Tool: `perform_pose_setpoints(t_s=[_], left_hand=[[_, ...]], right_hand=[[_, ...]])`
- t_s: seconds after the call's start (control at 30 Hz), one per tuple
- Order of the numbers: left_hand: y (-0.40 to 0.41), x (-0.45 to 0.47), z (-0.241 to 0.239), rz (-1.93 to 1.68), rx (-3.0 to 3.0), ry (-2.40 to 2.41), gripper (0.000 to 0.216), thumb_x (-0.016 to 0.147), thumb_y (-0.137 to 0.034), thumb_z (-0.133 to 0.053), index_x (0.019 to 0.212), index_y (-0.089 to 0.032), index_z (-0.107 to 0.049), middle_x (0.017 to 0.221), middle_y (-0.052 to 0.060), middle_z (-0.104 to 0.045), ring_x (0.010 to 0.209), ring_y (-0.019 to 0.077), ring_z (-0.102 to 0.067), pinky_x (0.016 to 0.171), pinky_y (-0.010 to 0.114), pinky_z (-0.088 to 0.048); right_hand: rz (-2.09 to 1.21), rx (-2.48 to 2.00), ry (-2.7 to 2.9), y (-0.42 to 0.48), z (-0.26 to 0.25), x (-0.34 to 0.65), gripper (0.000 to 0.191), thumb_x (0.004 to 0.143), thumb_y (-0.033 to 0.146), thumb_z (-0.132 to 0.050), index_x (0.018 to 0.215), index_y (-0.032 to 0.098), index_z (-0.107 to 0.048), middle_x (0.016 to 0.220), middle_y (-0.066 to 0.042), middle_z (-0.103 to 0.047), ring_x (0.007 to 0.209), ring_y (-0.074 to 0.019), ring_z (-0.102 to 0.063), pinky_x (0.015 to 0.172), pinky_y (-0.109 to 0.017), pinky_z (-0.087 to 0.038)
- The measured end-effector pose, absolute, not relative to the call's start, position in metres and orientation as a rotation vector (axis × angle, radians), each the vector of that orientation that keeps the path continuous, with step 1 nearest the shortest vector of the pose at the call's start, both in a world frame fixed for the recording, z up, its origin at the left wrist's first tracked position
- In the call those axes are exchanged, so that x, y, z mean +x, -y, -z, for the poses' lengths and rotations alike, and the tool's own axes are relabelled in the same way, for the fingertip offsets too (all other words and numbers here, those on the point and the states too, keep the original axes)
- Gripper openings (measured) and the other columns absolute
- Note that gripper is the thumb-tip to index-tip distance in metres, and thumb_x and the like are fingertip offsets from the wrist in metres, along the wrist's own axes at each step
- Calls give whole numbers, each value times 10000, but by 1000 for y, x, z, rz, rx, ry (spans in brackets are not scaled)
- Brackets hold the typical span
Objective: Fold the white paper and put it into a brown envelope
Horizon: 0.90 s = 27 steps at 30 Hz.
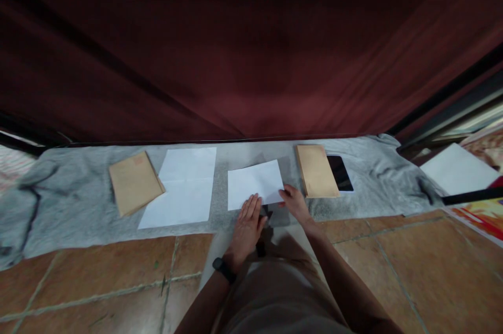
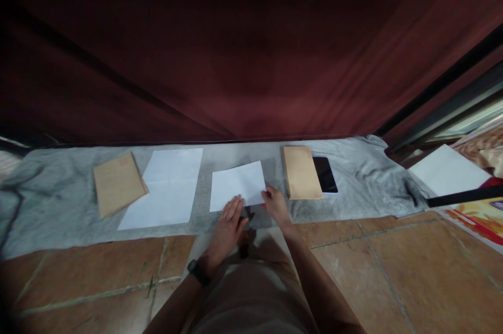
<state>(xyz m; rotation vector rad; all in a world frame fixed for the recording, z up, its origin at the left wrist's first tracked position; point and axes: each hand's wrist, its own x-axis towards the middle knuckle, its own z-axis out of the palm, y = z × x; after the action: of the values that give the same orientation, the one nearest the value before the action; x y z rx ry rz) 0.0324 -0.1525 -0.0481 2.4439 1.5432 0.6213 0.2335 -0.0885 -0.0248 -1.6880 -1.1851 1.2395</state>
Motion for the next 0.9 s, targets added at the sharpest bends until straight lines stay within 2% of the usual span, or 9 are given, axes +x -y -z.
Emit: perform_pose_setpoints(t_s=[0.13,0.23,0.37,0.5,0.6,0.73,0.9], left_hand=[[151,21,38,-811,2285,-1612,596,1061,-350,-423,1619,-196,-278,1651,142,-381,1535,253,-352,1221,484,-399],[145,13,31,-911,2164,-1649,580,1060,-352,-424,1616,-245,-296,1649,121,-389,1520,251,-381,1213,485,-412],[137,6,28,-973,1999,-1672,548,1047,-363,-443,1583,-275,-373,1630,98,-424,1496,250,-421,1220,486,-401],[132,0,35,-1065,1818,-1665,505,1029,-372,-460,1523,-271,-479,1583,88,-496,1465,239,-465,1227,459,-388],[132,-5,42,-1149,1620,-1665,460,1017,-392,-474,1442,-246,-574,1495,92,-591,1409,244,-531,1222,467,-389],[131,-10,47,-1215,1320,-1659,444,996,-430,-512,1370,-223,-633,1401,102,-666,1305,254,-621,1175,482,-443],[125,-11,46,-1232,1099,-1598,477,953,-487,-598,1325,-194,-658,1381,126,-678,1268,257,-650,1156,464,-466]], right_hand=[[-1117,-1499,1112,83,0,240,354,812,547,-633,888,209,-707,798,-20,-687,707,-202,-664,583,-309,-614],[-927,-1400,1163,79,-33,244,383,883,551,-601,972,202,-730,865,-29,-726,785,-207,-681,677,-321,-628],[-529,-1424,1378,82,-69,247,337,979,454,-555,1131,224,-748,1035,-52,-778,932,-226,-722,872,-370,-611],[-302,-1366,1803,92,-65,239,336,1028,269,-486,1256,261,-733,1241,-56,-750,1155,-222,-692,1059,-394,-541],[-280,-1362,2014,102,-41,228,367,1024,176,-474,1280,252,-726,1261,-54,-747,1158,-208,-694,1075,-377,-529],[-375,-1374,2133,120,-14,222,374,1010,141,-490,1269,260,-731,1262,-47,-749,1136,-213,-704,1057,-383,-537],[-578,-1359,1751,126,-27,225,312,1022,242,-499,1174,265,-771,1165,-44,-782,1048,-207,-739,952,-344,-580]])
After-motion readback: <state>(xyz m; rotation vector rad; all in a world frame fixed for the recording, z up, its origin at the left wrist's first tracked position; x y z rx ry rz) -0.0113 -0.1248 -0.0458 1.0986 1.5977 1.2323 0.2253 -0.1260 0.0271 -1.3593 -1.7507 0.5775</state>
